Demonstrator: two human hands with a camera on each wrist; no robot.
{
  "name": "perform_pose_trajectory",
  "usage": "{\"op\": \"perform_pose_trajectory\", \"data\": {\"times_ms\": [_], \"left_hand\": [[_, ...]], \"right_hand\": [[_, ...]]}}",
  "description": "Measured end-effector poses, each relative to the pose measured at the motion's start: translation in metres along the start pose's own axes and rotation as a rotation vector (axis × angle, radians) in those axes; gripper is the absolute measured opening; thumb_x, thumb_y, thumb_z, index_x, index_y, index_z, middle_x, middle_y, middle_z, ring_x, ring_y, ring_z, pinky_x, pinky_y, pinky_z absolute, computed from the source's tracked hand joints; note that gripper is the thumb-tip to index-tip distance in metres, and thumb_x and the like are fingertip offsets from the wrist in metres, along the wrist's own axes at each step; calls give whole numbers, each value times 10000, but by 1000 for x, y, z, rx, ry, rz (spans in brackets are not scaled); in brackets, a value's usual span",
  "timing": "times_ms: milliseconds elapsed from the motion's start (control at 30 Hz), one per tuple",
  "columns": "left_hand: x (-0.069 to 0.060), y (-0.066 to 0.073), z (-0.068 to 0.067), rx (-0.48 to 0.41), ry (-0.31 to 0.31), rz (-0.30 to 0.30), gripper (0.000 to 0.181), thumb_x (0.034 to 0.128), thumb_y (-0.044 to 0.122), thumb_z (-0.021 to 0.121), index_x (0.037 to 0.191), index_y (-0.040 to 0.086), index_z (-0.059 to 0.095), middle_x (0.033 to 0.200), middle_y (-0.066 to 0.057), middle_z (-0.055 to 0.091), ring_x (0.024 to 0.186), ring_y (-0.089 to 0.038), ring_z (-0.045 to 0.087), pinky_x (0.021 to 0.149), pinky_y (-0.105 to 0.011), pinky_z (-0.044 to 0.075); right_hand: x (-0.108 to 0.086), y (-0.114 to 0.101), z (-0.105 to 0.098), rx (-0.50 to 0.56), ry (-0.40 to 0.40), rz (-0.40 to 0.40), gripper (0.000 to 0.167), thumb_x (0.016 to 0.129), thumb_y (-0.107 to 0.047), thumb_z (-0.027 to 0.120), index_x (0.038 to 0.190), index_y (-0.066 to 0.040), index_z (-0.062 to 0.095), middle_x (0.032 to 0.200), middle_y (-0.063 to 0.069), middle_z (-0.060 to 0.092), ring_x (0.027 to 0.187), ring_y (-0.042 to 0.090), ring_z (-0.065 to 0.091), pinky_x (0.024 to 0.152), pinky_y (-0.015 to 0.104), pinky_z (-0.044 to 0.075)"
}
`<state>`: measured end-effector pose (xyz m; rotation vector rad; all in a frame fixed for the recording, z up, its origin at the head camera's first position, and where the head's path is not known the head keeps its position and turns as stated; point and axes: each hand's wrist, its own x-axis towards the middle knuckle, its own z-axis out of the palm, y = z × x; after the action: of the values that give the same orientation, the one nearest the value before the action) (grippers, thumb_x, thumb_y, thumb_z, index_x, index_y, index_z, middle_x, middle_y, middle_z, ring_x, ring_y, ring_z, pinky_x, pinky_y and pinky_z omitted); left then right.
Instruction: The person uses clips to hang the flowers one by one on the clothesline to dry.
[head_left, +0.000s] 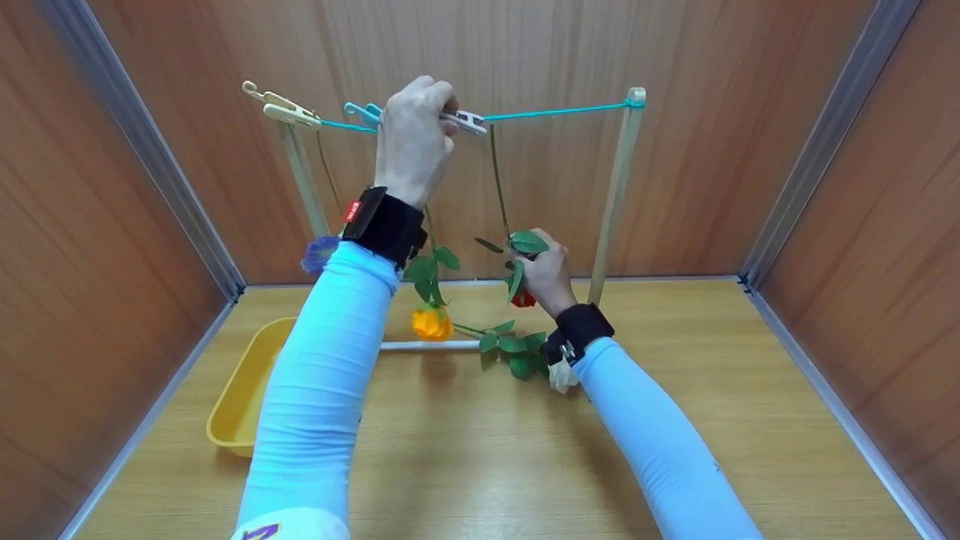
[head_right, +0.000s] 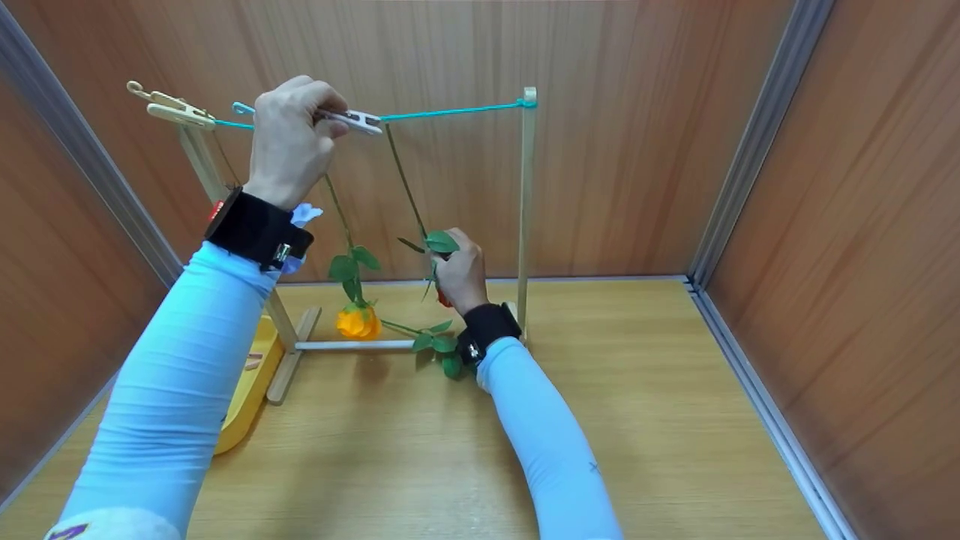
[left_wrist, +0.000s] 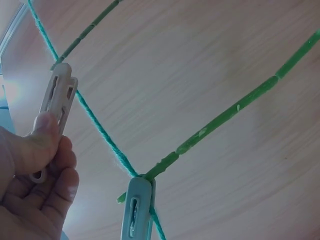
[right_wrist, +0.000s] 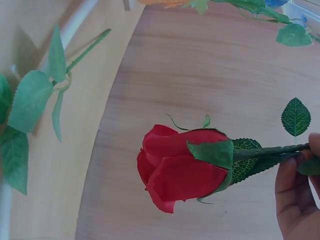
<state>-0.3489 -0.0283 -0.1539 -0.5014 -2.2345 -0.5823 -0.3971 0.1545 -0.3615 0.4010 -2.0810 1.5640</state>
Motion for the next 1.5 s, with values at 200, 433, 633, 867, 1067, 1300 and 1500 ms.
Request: {"op": "perform_pose_trajectory", "data": {"times_ms": [200, 433, 633, 867, 1067, 1300, 1500], "left_hand": [[2, 4, -1, -22, 30, -5, 80, 963, -71, 647, 988, -42, 718, 1011, -148, 683, 976, -272, 692, 869, -312, 565], [4, 7, 2, -12, -2, -45, 110, 953, -82, 648, 978, -31, 742, 1011, -137, 701, 964, -254, 690, 858, -309, 561], [4, 7, 5, -11, -26, -62, 107, 949, -64, 666, 988, -28, 759, 1011, -142, 714, 972, -268, 688, 860, -327, 561], [3, 9, 6, -5, -68, -70, 127, 954, -62, 656, 1017, -31, 762, 1033, -149, 705, 973, -270, 672, 848, -325, 559], [0, 10, 3, -3, -117, -85, 158, 959, -62, 649, 1079, -29, 747, 1069, -147, 687, 999, -266, 655, 871, -328, 556], [-2, 11, 3, 16, -163, -55, 258, 974, -57, 619, 1226, -50, 677, 1176, -177, 659, 1126, -298, 643, 969, -345, 543], [-6, 10, 5, -37, -146, -36, 373, 1007, -15, 616, 1376, -54, 581, 1261, -184, 629, 1183, -284, 621, 1032, -314, 514]], "right_hand": [[2, 2, 0, -25, 34, -19, 149, 922, 6, 728, 1068, 20, 702, 994, 164, 735, 950, 308, 719, 854, 436, 601], [5, 0, 1, -45, 35, -33, 139, 931, 13, 707, 1069, 23, 699, 991, 169, 723, 945, 310, 714, 876, 442, 585], [4, -5, 5, -72, 35, -30, 123, 936, 12, 696, 1058, 9, 695, 975, 156, 724, 925, 303, 708, 874, 438, 570], [2, -6, 8, -74, 48, -33, 118, 928, 20, 696, 1044, 5, 694, 968, 153, 729, 919, 300, 719, 879, 439, 572], [1, -6, 8, -82, 37, -15, 136, 938, 6, 692, 1074, 1, 691, 993, 151, 722, 943, 303, 721, 901, 443, 568], [1, -6, 9, -132, 20, -47, 201, 930, -7, 716, 1130, 10, 698, 1056, 154, 704, 1047, 315, 683, 967, 457, 535], [-2, -7, 9, -91, -43, -32, 236, 930, 21, 691, 1162, 20, 650, 1072, 166, 673, 1034, 306, 650, 959, 458, 533]]}}
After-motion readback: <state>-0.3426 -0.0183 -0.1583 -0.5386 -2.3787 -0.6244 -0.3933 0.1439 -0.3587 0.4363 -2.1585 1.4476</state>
